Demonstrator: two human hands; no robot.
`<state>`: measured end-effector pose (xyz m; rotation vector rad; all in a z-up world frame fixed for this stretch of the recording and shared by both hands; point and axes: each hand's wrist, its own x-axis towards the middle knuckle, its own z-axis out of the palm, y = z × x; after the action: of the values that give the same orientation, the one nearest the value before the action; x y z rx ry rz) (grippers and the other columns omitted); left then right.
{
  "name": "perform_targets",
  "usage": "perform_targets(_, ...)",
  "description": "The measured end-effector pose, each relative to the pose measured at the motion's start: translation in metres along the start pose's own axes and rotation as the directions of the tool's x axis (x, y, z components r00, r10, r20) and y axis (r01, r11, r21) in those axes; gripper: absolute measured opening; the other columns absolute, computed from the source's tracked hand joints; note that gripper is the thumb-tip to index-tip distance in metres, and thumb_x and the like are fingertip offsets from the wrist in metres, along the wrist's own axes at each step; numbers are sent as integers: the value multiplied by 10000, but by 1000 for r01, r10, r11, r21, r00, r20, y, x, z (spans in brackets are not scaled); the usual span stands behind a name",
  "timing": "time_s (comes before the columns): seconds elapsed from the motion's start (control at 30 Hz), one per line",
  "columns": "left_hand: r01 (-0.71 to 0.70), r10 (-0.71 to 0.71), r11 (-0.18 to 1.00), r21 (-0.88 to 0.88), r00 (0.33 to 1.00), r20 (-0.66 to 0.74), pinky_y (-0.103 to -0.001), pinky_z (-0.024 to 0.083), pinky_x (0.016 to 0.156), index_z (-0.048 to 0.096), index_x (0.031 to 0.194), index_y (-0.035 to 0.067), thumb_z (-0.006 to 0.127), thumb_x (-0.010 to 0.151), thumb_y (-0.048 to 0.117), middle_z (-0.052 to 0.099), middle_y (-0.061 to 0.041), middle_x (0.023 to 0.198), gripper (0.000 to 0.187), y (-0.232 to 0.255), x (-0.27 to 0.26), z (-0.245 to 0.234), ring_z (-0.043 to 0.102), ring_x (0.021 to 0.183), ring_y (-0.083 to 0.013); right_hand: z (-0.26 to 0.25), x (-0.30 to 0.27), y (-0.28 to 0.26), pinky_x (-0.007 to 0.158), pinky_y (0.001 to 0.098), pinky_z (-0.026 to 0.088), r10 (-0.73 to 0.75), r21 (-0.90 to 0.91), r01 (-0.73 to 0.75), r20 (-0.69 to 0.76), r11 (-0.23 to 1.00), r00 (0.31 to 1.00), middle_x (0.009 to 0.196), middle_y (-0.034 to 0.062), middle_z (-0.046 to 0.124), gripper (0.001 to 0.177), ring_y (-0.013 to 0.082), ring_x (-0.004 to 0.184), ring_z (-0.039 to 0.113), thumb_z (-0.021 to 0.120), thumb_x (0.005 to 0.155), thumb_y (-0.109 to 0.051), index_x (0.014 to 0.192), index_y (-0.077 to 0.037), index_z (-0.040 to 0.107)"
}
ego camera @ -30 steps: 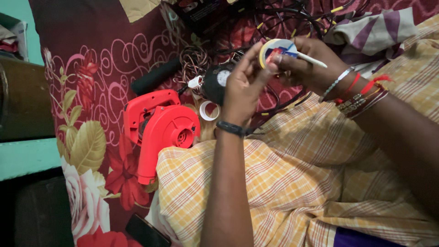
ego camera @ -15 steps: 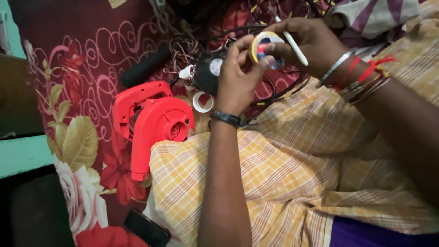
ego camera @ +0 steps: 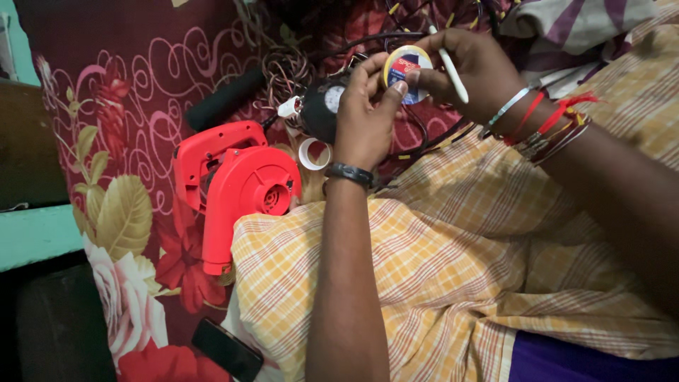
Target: The person sits on a bed and handles a roll of yellow electrical tape and a white stick. They attempt to manipulate the tape roll, peeling and adjusting the tape while holding the stick, amidst a clutter of wires and a red plastic object.
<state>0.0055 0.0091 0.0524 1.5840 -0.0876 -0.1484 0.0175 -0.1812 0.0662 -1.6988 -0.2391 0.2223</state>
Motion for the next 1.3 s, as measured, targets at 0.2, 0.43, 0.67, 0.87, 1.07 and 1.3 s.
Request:
perform_targets(0.2, -48, 41, 992, -120, 998, -55, -282, 578, 947, 538, 1350, -37, 704, 960, -32, 723, -124, 1201, 424, -6, 1, 6, 690, 1073, -145, 4, -2, 0, 696, 220, 549, 27, 74, -25, -29, 997, 999, 951, 6, 689, 312, 43, 808, 639, 718, 1036, -209, 1245, 6, 631)
perform_targets(0.43, 53, -59, 997, -52, 989, -133, -289, 548, 840, 552, 1430, -35, 638, 1015, 55, 724, -103, 1228, 434, -19, 6, 2, 670, 1027, -128, 4, -4, -9, 646, 243, 563, -11, -13, 10, -53, 1000, 999, 922, 33, 680, 307, 85, 765, 650, 676, 1071, -250, 1217, 20, 652)
perform_targets(0.67, 46, 13, 986, 158, 937, -349, -307, 583, 886, 647, 1304, -15, 547, 1060, 156, 767, -120, 1127, 314, -64, 12, 5, 726, 978, -160, -17, -9, -49, 682, 255, 584, -193, -122, 176, -144, 977, 971, 945, 67, 696, 429, 142, 797, 705, 312, 1097, -226, 1358, -7, 573)
perform_targets(0.87, 99, -72, 994, 38, 896, -438, -307, 627, 657, 678, 1195, -5, 588, 1034, 172, 766, -100, 1012, 256, -73, 18, 5, 740, 838, -156, -27, -16, -48, 692, 283, 604, 9, -97, 1, 97, 995, 995, 890, 99, 745, 253, 159, 769, 727, 485, 1055, -92, 1159, 49, 667)
perform_targets(1.07, 148, -178, 984, -102, 876, -447, -310, 657, 529, 673, 1174, 17, 618, 992, 129, 737, -81, 996, 221, -65, 14, 6, 725, 767, -140, -20, -18, -44, 684, 304, 567, -182, -372, 165, -11, 913, 983, 873, 114, 741, 227, 157, 763, 711, 568, 1045, -90, 1170, 31, 713)
perform_targets(1.3, 193, -212, 977, -89, 865, -454, -293, 654, 538, 690, 1135, 0, 647, 988, 158, 760, -95, 971, 220, -56, 11, 10, 730, 779, -138, -18, -21, -48, 723, 313, 602, -221, -462, 219, 50, 859, 974, 872, 105, 767, 232, 197, 772, 765, 586, 998, -134, 1125, -9, 735)
